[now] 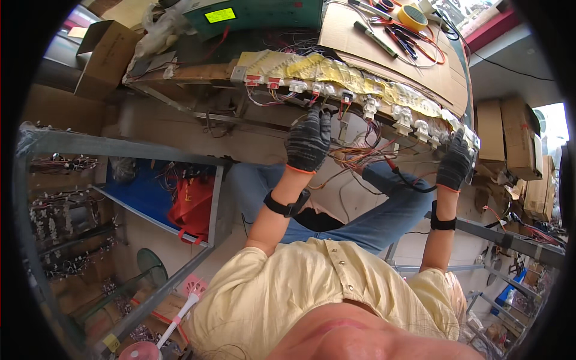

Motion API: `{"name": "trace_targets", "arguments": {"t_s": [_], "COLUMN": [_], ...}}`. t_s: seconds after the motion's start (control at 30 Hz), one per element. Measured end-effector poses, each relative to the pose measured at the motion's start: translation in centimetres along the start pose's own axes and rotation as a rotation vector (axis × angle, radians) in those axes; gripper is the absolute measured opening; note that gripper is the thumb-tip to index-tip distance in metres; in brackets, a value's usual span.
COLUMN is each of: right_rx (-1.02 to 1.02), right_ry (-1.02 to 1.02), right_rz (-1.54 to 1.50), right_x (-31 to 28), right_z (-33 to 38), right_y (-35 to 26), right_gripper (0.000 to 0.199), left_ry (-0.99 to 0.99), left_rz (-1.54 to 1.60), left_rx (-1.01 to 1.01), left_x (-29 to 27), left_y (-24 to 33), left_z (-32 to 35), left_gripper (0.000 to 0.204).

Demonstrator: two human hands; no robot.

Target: The person is assembling and testing a wire harness by connecting various wire ends into a testing fixture on a workbench.

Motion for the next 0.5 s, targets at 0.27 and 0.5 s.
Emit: {"name": "trace_targets", "arguments": {"t_s": [0.27,0.5], "right_rx": [-0.146,0.116], "right_ry": [0.278,-0.118], "right_rz": [-0.058,-0.401], "right_x": [-1.5,-7.3], "right_z": [-0.1,-0.2], "right_y": [-0.6,2.2], "right_gripper": [0.044,0.046], "left_ry": [0.237,0.265], "left_rz": [0.258,0.768], "left_rx": [0.209,-0.218], "left_x": [-1.6,-1.0], "left_y": [-2.8,-10.4], "left_z": [2.1,-2.6], "left_gripper": [0.015,0.018]}}
Point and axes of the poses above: each hand's wrist, its own z-axis away from the middle knuckle, its own x-axis out of the palm, y = z × x, the point moved 6 cm from there along -z, towards the middle knuckle, and after that the axes turned 14 degrees about -x, right-handed, at the moved point
